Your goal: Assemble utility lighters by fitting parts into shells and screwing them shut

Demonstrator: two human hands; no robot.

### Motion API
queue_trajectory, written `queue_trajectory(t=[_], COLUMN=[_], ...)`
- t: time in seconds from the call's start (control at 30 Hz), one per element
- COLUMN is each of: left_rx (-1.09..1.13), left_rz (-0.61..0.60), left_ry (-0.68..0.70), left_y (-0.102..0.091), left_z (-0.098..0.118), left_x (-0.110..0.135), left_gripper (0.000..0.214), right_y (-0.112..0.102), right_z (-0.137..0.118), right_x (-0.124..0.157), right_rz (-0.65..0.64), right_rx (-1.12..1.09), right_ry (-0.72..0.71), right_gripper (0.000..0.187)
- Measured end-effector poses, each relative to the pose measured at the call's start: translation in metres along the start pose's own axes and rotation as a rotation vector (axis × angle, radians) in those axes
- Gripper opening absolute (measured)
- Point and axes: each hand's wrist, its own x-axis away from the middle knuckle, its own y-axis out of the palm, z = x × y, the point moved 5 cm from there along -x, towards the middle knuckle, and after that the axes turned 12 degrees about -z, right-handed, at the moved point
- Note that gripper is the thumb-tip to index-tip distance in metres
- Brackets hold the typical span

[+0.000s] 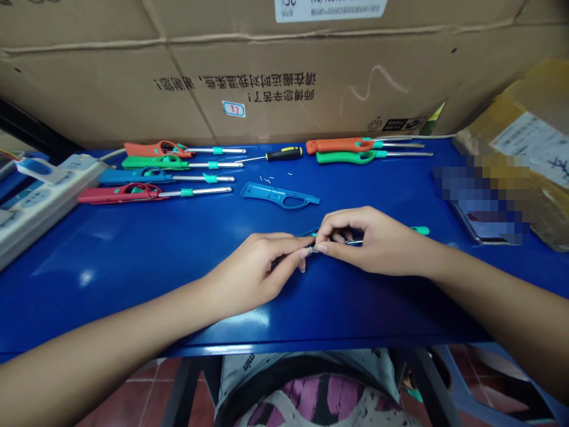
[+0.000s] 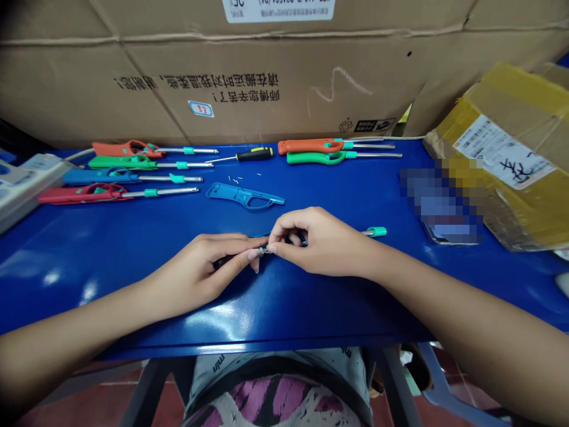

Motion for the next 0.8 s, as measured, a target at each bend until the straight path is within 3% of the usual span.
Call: queue_trajectory(t=[0.6,0.7,0.8], left_rx=[-0.014,-0.079,-0.217], left_rz=[0.001,0.033,0.101], left_ry=[0.032,0.072,0.122], left_y=[0.0016,-0.0007,-0.0052], left_z=[0.0004,0.0009,0.0012], left_x=[-0.0002,0.0011,0.0029], left_gripper=[0.028,0.022,0.033], right_y=[0.0019,-0.0009,-0.0062], right_z=[0.0016,0.0003,-0.0002], right_x=[-0.0011,-0.0006,0.0004], right_rz=[-0.047,-0.021,0.049], right_rx=[-0.013,-0.013,-0.022], right_ry=[-0.037,-0.020,-0.006], right_gripper=[0.020,0.019,0.019])
